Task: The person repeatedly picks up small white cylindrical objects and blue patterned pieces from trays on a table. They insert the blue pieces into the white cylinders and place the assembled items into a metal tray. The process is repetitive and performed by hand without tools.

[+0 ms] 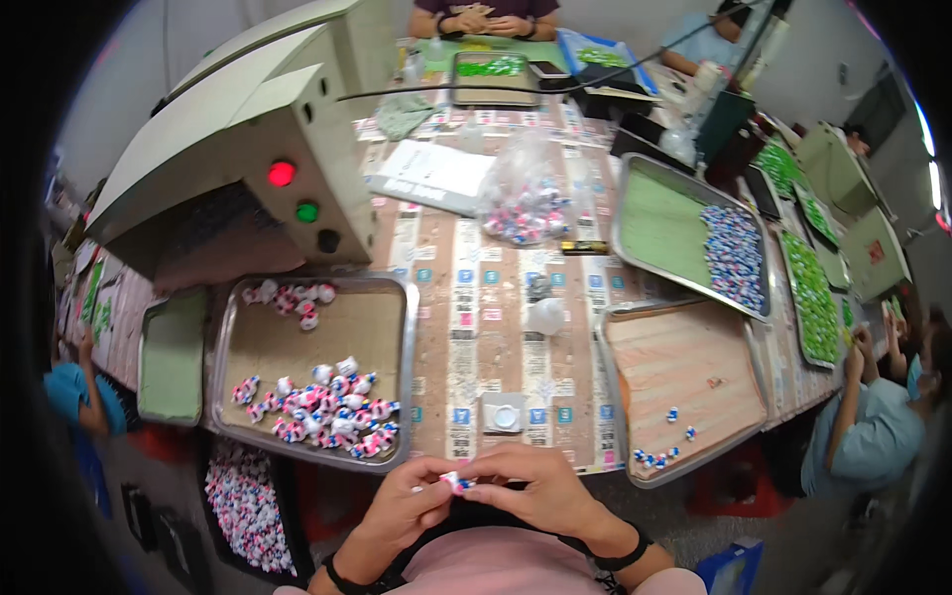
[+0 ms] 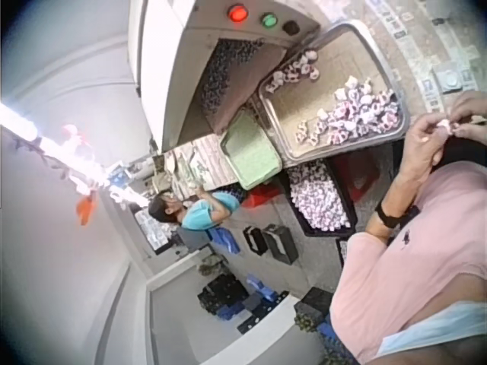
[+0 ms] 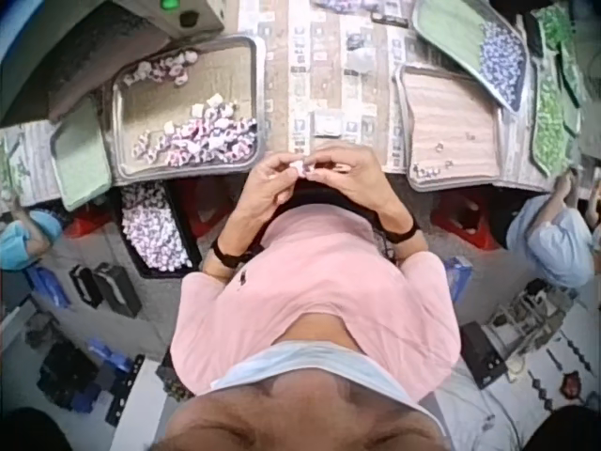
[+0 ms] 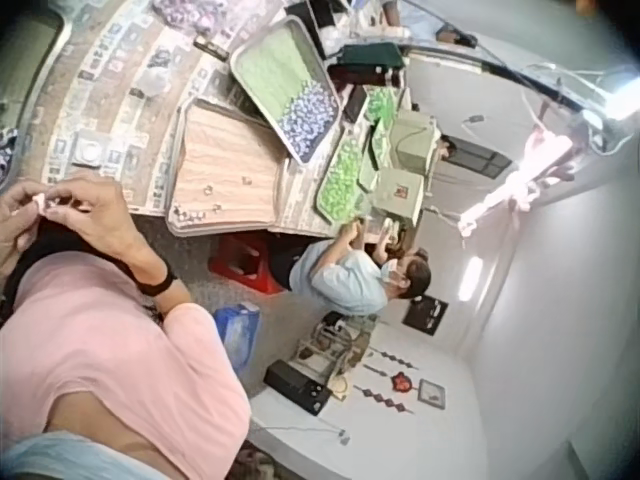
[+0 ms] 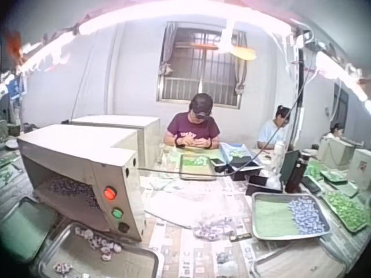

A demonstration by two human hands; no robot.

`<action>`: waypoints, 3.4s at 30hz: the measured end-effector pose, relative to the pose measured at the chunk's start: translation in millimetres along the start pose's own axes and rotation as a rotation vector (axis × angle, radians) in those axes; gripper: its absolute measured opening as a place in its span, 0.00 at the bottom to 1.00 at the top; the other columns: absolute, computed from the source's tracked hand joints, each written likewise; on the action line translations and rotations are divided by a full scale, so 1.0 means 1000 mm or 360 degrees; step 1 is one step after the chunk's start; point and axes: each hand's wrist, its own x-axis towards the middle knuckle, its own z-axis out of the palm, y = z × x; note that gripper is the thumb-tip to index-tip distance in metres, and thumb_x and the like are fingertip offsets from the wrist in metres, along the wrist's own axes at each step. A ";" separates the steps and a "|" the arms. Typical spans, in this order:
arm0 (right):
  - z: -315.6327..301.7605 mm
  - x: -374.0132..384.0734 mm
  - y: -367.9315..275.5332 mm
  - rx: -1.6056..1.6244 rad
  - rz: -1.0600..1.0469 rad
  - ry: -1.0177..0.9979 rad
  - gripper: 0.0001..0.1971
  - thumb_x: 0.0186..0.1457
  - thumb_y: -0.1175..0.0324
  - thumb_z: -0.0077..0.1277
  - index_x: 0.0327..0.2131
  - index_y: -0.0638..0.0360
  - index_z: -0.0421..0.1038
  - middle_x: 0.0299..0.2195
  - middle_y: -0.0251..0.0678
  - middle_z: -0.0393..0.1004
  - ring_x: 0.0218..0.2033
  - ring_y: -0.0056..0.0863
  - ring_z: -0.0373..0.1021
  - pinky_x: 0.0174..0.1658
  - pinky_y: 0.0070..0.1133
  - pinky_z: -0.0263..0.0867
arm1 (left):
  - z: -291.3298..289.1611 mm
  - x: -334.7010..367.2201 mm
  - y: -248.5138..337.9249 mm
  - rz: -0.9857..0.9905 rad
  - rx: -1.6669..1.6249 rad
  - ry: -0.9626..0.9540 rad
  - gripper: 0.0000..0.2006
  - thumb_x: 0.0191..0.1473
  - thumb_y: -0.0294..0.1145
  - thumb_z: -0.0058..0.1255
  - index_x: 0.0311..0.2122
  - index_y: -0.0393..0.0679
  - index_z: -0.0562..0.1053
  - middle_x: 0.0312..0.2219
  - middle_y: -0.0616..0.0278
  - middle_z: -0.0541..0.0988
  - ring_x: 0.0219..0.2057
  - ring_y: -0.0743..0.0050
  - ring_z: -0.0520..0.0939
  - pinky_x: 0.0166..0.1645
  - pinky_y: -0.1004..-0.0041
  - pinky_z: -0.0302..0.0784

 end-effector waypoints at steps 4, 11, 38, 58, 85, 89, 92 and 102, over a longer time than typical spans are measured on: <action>-0.024 -0.012 0.000 -0.0221 -0.0069 0.0286 0.11 0.49 0.74 0.61 0.39 0.61 0.78 0.35 0.38 0.78 0.34 0.27 0.74 0.37 0.20 0.70 | -0.006 -0.010 0.007 0.0192 0.0016 0.0078 0.13 0.55 0.21 0.51 0.46 0.33 0.72 0.27 0.61 0.76 0.15 0.87 0.66 0.17 0.85 0.57; -0.106 -0.064 0.036 -0.1124 0.0234 0.1284 0.09 0.47 0.77 0.57 0.35 0.65 0.76 0.34 0.42 0.76 0.33 0.33 0.73 0.36 0.23 0.69 | -0.044 -0.029 0.040 0.0763 0.0236 0.0526 0.07 0.57 0.25 0.49 0.41 0.38 0.69 0.24 0.63 0.75 0.13 0.89 0.64 0.15 0.86 0.56; -0.054 -0.032 0.046 0.0983 0.0461 0.0738 0.12 0.60 0.73 0.48 0.46 0.67 0.71 0.34 0.37 0.77 0.32 0.19 0.75 0.38 0.16 0.73 | -0.060 -0.023 0.063 0.1792 0.1845 0.1564 0.10 0.52 0.22 0.52 0.41 0.37 0.74 0.33 0.62 0.70 0.30 0.75 0.68 0.33 0.75 0.65; -0.005 0.025 0.037 -0.1122 -0.0318 0.0600 0.06 0.47 0.78 0.56 0.32 0.61 0.75 0.30 0.39 0.75 0.33 0.39 0.70 0.37 0.29 0.66 | -0.004 -0.005 0.002 0.0238 -0.0256 -0.0229 0.13 0.63 0.29 0.43 0.51 0.40 0.62 0.42 0.57 0.71 0.43 0.71 0.76 0.50 0.71 0.74; 0.008 0.004 0.018 -0.0072 0.0045 0.0403 0.10 0.51 0.75 0.58 0.39 0.60 0.78 0.35 0.38 0.77 0.37 0.24 0.71 0.39 0.19 0.67 | -0.008 0.007 -0.008 0.0154 -0.0491 -0.0144 0.18 0.60 0.24 0.47 0.55 0.38 0.64 0.46 0.56 0.74 0.48 0.71 0.77 0.55 0.73 0.74; 0.017 0.000 0.015 0.0062 0.0009 0.0324 0.11 0.53 0.74 0.57 0.41 0.61 0.77 0.37 0.37 0.77 0.37 0.22 0.71 0.40 0.18 0.67 | -0.008 0.009 -0.013 0.0215 -0.0502 -0.0167 0.17 0.60 0.23 0.47 0.54 0.39 0.65 0.45 0.60 0.73 0.47 0.75 0.75 0.57 0.74 0.72; 0.023 -0.001 0.019 0.0076 0.0012 0.0338 0.12 0.53 0.74 0.57 0.42 0.60 0.77 0.37 0.37 0.77 0.37 0.22 0.71 0.40 0.18 0.67 | -0.001 0.007 -0.011 0.0225 -0.0540 -0.0096 0.15 0.59 0.21 0.48 0.51 0.39 0.66 0.43 0.60 0.73 0.47 0.75 0.76 0.57 0.73 0.72; 0.030 0.000 0.021 0.0154 0.0013 0.0365 0.10 0.51 0.73 0.60 0.39 0.61 0.79 0.33 0.37 0.78 0.34 0.22 0.72 0.38 0.18 0.67 | -0.007 0.007 -0.021 0.0502 -0.0323 -0.0007 0.13 0.52 0.14 0.53 0.43 0.36 0.69 0.46 0.49 0.75 0.47 0.70 0.77 0.55 0.71 0.74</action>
